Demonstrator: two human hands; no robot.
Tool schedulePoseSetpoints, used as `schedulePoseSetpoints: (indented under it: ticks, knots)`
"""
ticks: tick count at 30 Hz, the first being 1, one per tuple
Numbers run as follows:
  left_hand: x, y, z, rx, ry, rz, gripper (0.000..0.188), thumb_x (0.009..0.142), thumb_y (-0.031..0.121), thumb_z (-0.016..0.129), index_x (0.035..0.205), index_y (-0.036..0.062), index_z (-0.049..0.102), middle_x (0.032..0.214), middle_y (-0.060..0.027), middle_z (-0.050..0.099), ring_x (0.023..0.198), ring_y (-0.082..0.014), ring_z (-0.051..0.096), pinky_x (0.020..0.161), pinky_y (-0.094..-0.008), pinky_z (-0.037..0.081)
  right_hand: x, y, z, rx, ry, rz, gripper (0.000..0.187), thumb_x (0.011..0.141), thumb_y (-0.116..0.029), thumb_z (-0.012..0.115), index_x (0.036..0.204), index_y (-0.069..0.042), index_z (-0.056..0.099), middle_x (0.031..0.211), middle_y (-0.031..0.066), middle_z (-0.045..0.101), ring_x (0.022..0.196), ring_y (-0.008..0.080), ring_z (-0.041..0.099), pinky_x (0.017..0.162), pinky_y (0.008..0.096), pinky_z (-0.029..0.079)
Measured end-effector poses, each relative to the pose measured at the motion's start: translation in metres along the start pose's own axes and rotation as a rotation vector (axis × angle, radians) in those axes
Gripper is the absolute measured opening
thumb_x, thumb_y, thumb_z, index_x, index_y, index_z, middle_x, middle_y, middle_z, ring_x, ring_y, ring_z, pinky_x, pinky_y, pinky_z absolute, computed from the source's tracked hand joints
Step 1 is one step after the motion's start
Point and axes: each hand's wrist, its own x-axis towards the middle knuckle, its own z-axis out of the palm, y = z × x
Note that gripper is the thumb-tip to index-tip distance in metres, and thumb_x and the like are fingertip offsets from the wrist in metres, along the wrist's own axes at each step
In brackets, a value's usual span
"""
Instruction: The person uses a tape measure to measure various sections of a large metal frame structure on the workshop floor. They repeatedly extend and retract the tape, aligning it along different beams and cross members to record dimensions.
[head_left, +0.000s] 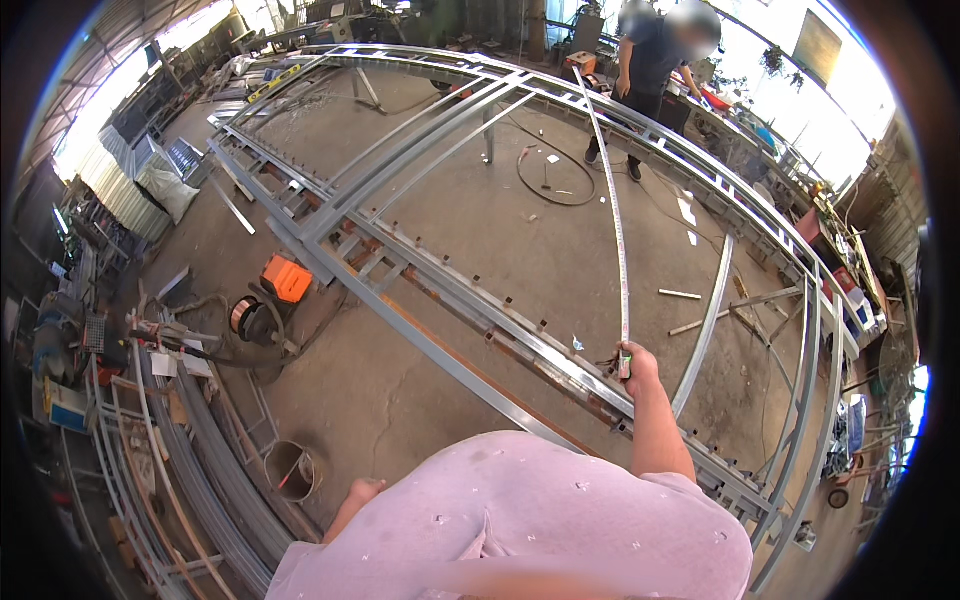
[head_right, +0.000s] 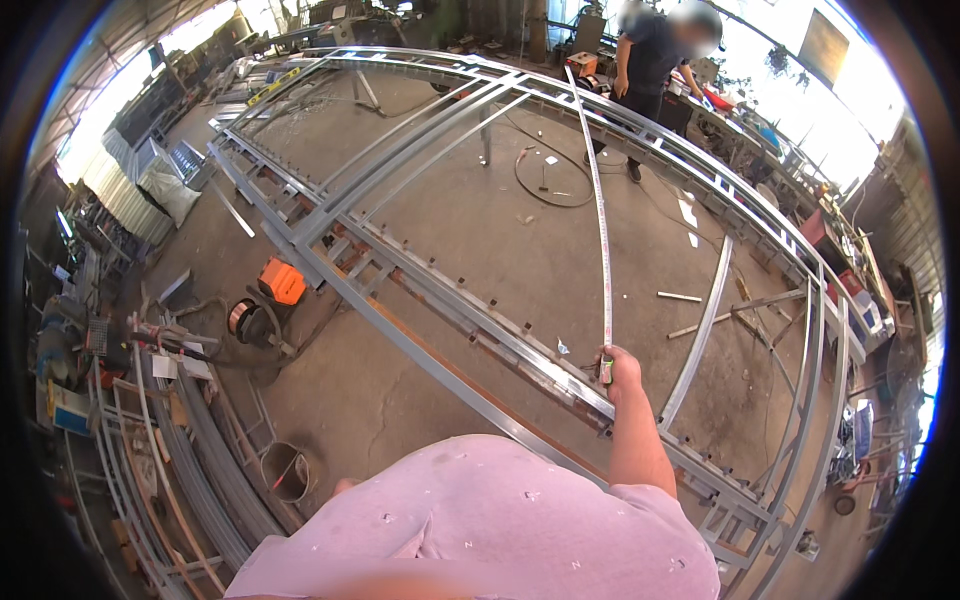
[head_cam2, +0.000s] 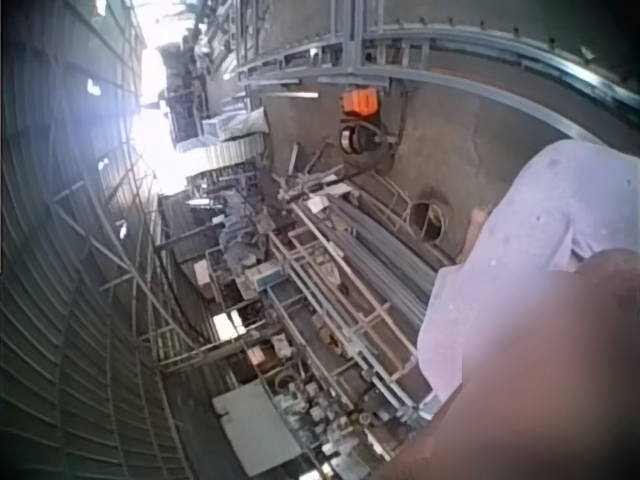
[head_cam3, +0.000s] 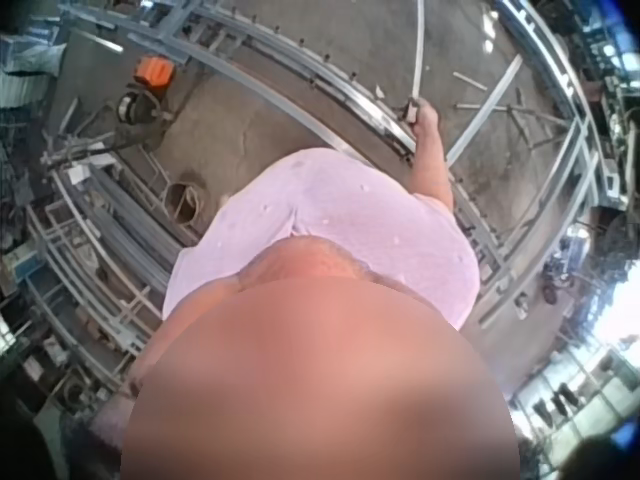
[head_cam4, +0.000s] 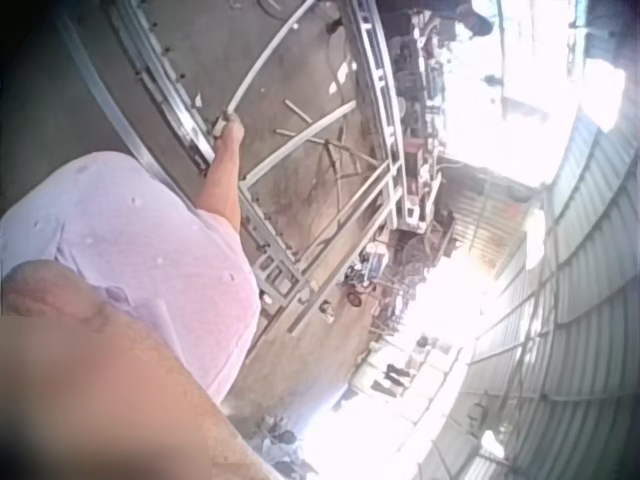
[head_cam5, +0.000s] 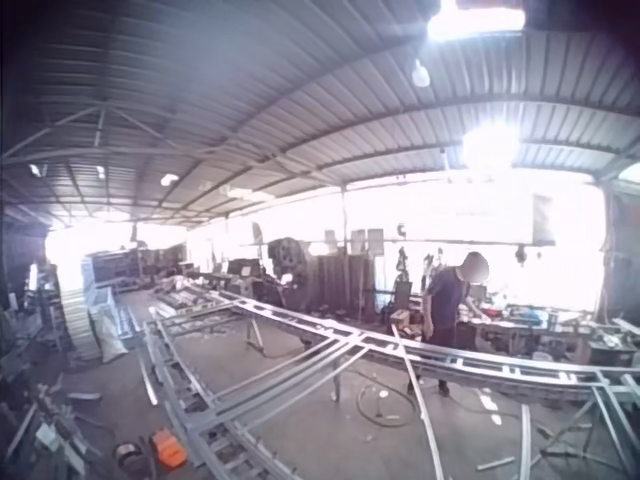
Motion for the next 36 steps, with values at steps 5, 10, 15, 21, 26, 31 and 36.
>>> schedulePoseSetpoints:
  ticks: [5,10,15,21,26,31,36]
  knots:
    - [-0.016,0.055,-0.030,-0.411,0.027,-0.208,0.041,0.097,0.038,0.075,0.075,0.0036,0.073,0.071,-0.0084,0.073,0.065,-0.0236,0.065,0.070,-0.0437,0.053,0.000,0.001,-0.027,-0.050,0.061,0.014,0.019,0.103,-0.024,0.061,0.109,-0.010,0.071,0.083,0.0054,0.071,0.065,0.0196,0.064,0.048,0.0405,0.045]
    - [0.003,0.031,-0.026,-0.147,0.015,-0.277,0.046,0.095,0.050,0.075,0.078,0.0067,0.075,0.074,-0.0091,0.074,0.067,-0.0231,0.067,0.072,-0.0429,0.054,-0.006,-0.001,-0.033,-0.027,0.075,0.072,0.018,0.102,-0.027,0.062,0.109,-0.013,0.071,0.084,0.0038,0.071,0.064,0.0178,0.063,0.048,0.0358,0.041]
    - [0.008,0.018,-0.007,-0.208,-0.015,-0.332,0.045,0.094,0.051,0.074,0.088,0.0070,0.079,0.079,-0.0097,0.077,0.073,-0.0249,0.070,0.077,-0.0425,0.056,-0.011,-0.001,-0.038,-0.002,0.052,0.081,0.016,0.101,-0.028,0.064,0.106,-0.014,0.070,0.084,0.0029,0.071,0.063,0.0180,0.063,0.046,0.0360,0.040]
    - [0.000,0.037,0.002,-0.249,0.006,-0.352,0.045,0.093,0.051,0.075,0.094,0.0065,0.081,0.084,-0.0104,0.078,0.080,-0.0252,0.074,0.081,-0.0410,0.058,-0.008,-0.012,-0.041,0.007,0.092,0.091,0.014,0.102,-0.027,0.062,0.107,-0.016,0.068,0.083,0.0024,0.069,0.064,0.0192,0.064,0.048,0.0402,0.041]
    - [-0.009,0.025,0.012,-0.177,0.031,-0.412,0.049,0.090,0.053,0.077,0.089,0.0036,0.081,0.088,-0.0131,0.080,0.084,-0.0269,0.076,0.086,-0.0419,0.059,0.005,-0.016,-0.038,0.006,0.060,0.073,0.015,0.103,-0.027,0.062,0.109,-0.014,0.067,0.083,0.0035,0.069,0.066,0.0203,0.065,0.050,0.0418,0.042]
    - [-0.013,0.009,0.024,-0.181,0.014,-0.438,0.052,0.089,0.054,0.077,0.091,0.0023,0.082,0.090,-0.0145,0.081,0.086,-0.0279,0.077,0.089,-0.0416,0.059,0.005,-0.021,-0.026,-0.013,0.051,0.073,0.016,0.103,-0.026,0.062,0.111,-0.014,0.067,0.084,0.0038,0.069,0.069,0.0207,0.066,0.052,0.0418,0.044]
    - [-0.017,0.000,0.031,-0.242,0.037,-0.448,0.051,0.090,0.052,0.076,0.094,0.0020,0.083,0.090,-0.0146,0.081,0.086,-0.0282,0.077,0.088,-0.0409,0.059,0.009,-0.020,-0.019,-0.010,0.035,0.089,0.017,0.102,-0.026,0.063,0.112,-0.014,0.067,0.086,0.0044,0.070,0.070,0.0207,0.067,0.052,0.0413,0.044]
